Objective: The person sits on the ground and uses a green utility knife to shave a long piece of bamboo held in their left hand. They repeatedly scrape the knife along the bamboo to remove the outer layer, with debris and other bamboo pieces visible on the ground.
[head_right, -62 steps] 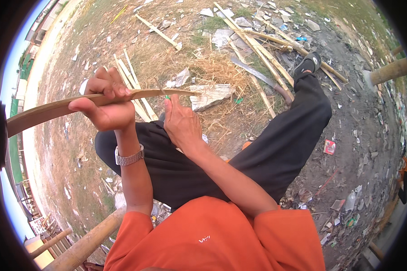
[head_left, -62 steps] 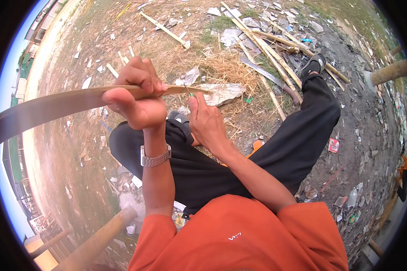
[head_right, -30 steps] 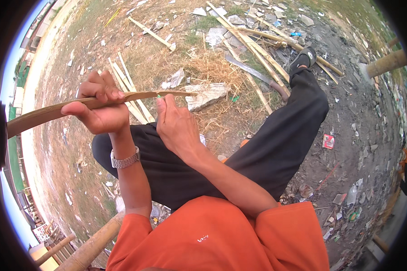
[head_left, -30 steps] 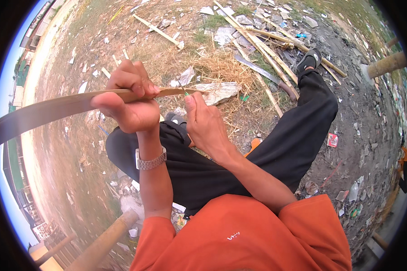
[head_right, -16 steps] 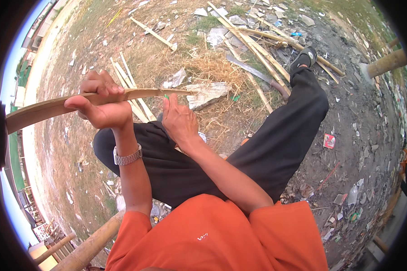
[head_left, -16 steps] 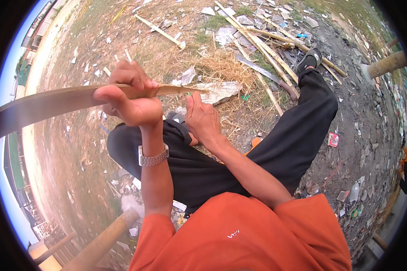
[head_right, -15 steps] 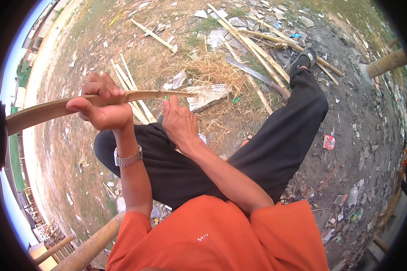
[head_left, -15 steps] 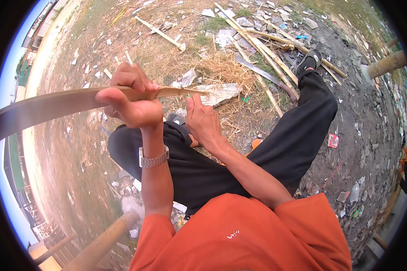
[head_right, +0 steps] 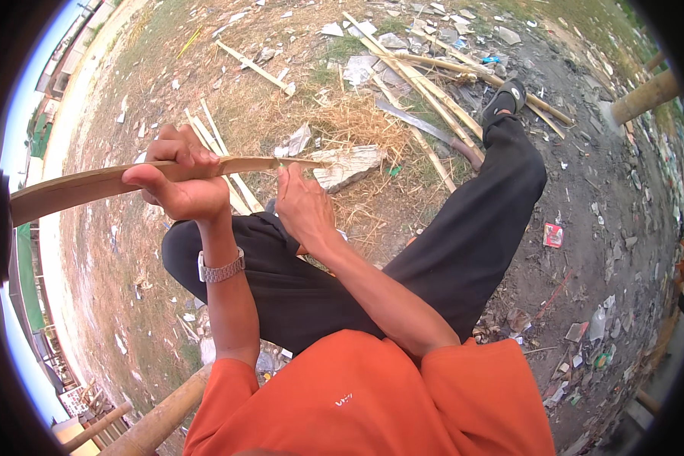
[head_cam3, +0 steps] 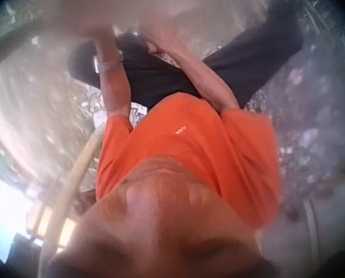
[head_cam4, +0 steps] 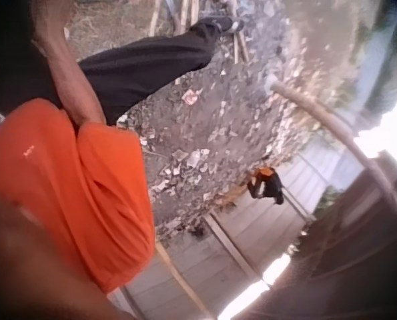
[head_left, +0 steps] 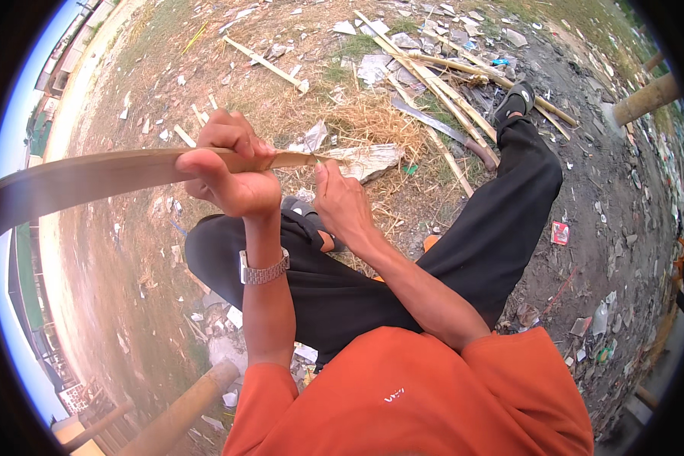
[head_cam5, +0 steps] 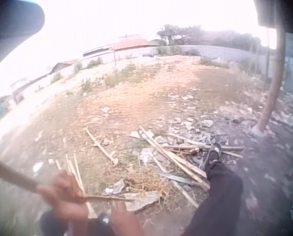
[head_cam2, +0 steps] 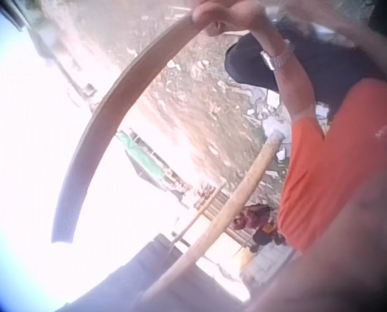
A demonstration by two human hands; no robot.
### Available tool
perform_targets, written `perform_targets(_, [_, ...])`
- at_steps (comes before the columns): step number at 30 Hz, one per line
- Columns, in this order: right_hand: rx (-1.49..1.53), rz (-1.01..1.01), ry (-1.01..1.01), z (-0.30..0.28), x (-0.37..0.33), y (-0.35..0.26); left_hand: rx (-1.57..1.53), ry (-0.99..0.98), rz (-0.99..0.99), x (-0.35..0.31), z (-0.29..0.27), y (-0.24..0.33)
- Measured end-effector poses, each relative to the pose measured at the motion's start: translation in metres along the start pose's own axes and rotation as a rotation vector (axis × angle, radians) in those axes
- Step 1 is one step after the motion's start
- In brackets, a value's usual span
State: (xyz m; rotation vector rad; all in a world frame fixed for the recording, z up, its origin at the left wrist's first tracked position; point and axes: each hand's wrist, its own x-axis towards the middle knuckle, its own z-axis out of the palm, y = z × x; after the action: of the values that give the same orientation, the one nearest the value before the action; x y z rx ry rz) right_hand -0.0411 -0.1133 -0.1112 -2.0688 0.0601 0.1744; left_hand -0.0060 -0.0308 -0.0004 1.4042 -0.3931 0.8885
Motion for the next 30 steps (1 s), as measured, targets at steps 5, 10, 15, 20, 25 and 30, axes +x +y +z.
perform_targets(5, [-0.042, -0.012, -0.023, 0.007, -0.005, 0.009, -0.023, 0.024, -0.059, -0.003, -0.009, 0.002])
perform_targets(10, [-0.081, 0.002, -0.016, 0.001, 0.0, 0.009, 0.006, 0.046, -0.077, 0.001, -0.008, 0.002])
perform_targets(15, [-0.071, 0.019, 0.001, 0.018, 0.0, 0.028, 0.018, -0.022, -0.025, -0.002, -0.005, -0.001])
perform_targets(20, [-0.08, 0.086, 0.03, 0.019, 0.012, 0.044, -0.019, -0.057, -0.021, -0.003, -0.007, -0.001])
perform_targets(25, [0.055, 0.009, 0.104, 0.029, 0.01, 0.025, 0.045, 0.047, -0.002, -0.005, 0.001, -0.002])
perform_targets(30, [0.018, 0.074, 0.079, 0.047, 0.017, 0.052, 0.192, 0.173, 0.096, -0.004, 0.003, 0.0])
